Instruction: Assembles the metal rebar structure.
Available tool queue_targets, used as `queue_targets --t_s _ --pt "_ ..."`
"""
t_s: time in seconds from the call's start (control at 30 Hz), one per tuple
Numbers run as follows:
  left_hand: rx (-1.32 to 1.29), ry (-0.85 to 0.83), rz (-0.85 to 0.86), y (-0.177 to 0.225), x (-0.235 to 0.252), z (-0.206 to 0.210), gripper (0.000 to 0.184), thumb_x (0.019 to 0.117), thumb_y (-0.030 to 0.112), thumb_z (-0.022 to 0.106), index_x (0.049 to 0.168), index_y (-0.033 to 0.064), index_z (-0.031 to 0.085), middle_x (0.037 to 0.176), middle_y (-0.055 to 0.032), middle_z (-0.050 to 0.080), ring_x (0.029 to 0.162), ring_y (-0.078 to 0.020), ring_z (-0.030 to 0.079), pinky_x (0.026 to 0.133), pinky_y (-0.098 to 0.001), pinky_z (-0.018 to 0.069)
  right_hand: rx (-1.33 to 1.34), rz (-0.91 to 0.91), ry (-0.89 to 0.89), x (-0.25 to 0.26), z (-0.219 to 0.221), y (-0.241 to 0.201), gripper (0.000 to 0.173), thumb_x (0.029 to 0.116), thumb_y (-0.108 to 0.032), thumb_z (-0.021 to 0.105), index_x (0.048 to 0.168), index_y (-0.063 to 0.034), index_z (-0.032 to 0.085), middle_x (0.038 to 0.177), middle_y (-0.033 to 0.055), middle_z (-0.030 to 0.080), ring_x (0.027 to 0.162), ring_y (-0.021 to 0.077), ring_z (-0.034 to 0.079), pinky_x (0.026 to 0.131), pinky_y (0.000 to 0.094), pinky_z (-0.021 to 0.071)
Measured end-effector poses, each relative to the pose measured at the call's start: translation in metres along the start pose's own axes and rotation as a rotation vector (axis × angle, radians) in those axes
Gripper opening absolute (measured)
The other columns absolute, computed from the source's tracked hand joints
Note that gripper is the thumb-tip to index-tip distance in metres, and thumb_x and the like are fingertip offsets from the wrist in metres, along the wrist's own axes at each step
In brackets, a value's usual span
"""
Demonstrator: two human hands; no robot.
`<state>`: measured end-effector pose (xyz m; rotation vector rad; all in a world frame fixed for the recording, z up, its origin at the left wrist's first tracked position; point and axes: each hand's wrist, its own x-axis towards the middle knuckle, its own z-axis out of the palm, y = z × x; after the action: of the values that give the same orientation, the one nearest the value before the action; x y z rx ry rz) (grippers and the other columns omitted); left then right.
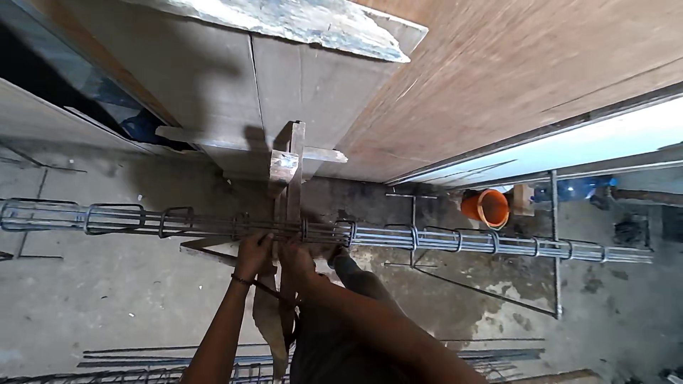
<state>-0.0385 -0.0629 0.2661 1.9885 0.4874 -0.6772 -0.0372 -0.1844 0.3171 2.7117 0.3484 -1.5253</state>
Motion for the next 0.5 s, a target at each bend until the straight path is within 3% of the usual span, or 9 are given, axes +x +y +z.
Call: queue_targets --t_s 0.17,0.23,0.3,0.5 --pt "0.122 -0.035 0.031 0.034 0.004 0.0 0.035 0.1083 0.028 0.051 0.127 0.0049 0.069 0.118 -0.017 0.071 0.11 -0.029 0.067 0.101 -0.0507 0.0495 -0.13 -0.004 0.053 0.015 0.005 -0.003 0.042 0.1068 0.003 0.032 0.144 0.0235 0.031 0.138 0.0428 0.046 0.119 0.0503 0.06 0.092 0.0539 0.054" --pt "0.207 -0.045 0.064 0.053 0.012 0.001 0.035 0.1082 0.029 0.051 0.126 0.0052 0.069 0.12 -0.017 0.071 0.114 -0.0304 0.067 0.103 -0.0523 0.0487 -0.075 -0.005 0.058 0.02 0.004 0.001 0.043 0.1063 0.003 0.034 0.146 0.0208 0.032 0.139 0.0413 0.046 0.122 0.0507 0.058 0.095 0.055 0.0525" --pt "0.307 -0.064 0.105 0.077 0.023 0.004 0.034 0.1082 0.028 0.051 0.127 0.0066 0.069 0.122 -0.0171 0.07 0.116 -0.0319 0.066 0.105 -0.0535 0.0485 -0.013 -0.025 0.078 0.021 0.005 0.006 0.041 0.1051 0.004 0.036 0.143 0.0186 0.04 0.138 0.0398 0.049 0.124 0.0505 0.057 0.097 0.0561 0.0516" --pt "0.843 -0.308 0.385 0.129 0.078 0.041 0.02 0.0972 0.008 0.064 0.115 0.0063 0.073 0.118 -0.0195 0.07 0.111 -0.0411 0.066 0.093 -0.0602 0.0538 0.014 -0.056 0.145 0.011 -0.001 0.015 0.039 0.1043 0.003 0.038 0.14 0.0148 0.048 0.135 0.0352 0.056 0.121 0.0464 0.062 0.095 0.0537 0.0536"
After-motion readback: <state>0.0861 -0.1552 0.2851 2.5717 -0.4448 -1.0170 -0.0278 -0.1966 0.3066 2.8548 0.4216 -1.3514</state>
